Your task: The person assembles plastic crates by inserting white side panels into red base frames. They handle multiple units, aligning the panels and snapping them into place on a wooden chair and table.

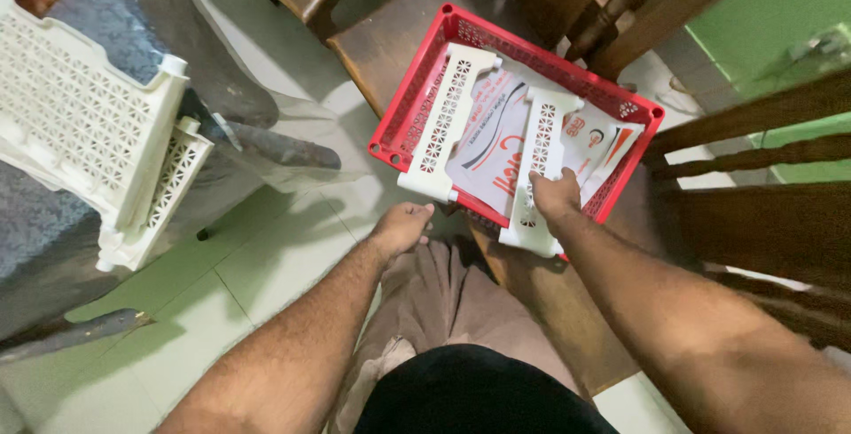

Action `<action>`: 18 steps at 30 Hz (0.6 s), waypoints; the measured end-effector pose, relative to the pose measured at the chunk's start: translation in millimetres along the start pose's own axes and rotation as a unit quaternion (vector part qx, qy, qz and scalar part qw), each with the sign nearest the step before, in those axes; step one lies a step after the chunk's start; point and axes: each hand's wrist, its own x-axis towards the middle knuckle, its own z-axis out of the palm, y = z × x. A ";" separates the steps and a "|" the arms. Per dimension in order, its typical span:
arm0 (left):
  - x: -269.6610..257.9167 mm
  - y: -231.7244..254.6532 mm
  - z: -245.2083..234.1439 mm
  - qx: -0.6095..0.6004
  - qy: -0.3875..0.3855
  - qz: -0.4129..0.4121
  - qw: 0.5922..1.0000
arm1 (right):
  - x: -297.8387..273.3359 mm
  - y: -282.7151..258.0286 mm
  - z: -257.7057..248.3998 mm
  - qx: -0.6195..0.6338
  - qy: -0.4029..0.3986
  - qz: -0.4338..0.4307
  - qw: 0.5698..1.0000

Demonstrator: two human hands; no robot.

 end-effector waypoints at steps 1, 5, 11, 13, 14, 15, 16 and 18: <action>-7.5 4.0 -3.8 -0.014 0.001 -0.003 1.000 | -10.0 -12.0 1.8 0.034 -0.021 -0.001 0.999; -51.1 28.1 -25.7 -0.091 0.038 0.042 0.994 | -46.8 -57.8 19.7 0.062 -0.047 -0.115 0.990; -132.2 63.7 -91.1 -0.222 0.131 0.243 0.935 | -116.7 -147.4 76.9 0.156 -0.095 -0.313 0.932; -155.4 62.3 -126.0 -0.268 0.166 0.301 0.900 | -151.0 -186.0 103.3 0.207 -0.137 -0.376 0.893; -165.0 58.4 -145.8 -0.274 0.207 0.308 0.887 | -169.3 -204.5 116.9 0.223 -0.159 -0.398 0.876; -173.8 51.7 -168.1 -0.279 0.247 0.313 0.873 | -187.1 -223.1 130.6 0.239 -0.182 -0.418 0.857; -182.3 41.4 -189.7 -0.284 0.286 0.315 0.860 | -204.5 -238.9 143.6 0.231 -0.190 -0.408 0.863; -195.4 14.4 -233.2 -0.225 0.435 0.292 0.821 | -233.7 -267.5 172.3 0.214 -0.203 -0.385 0.874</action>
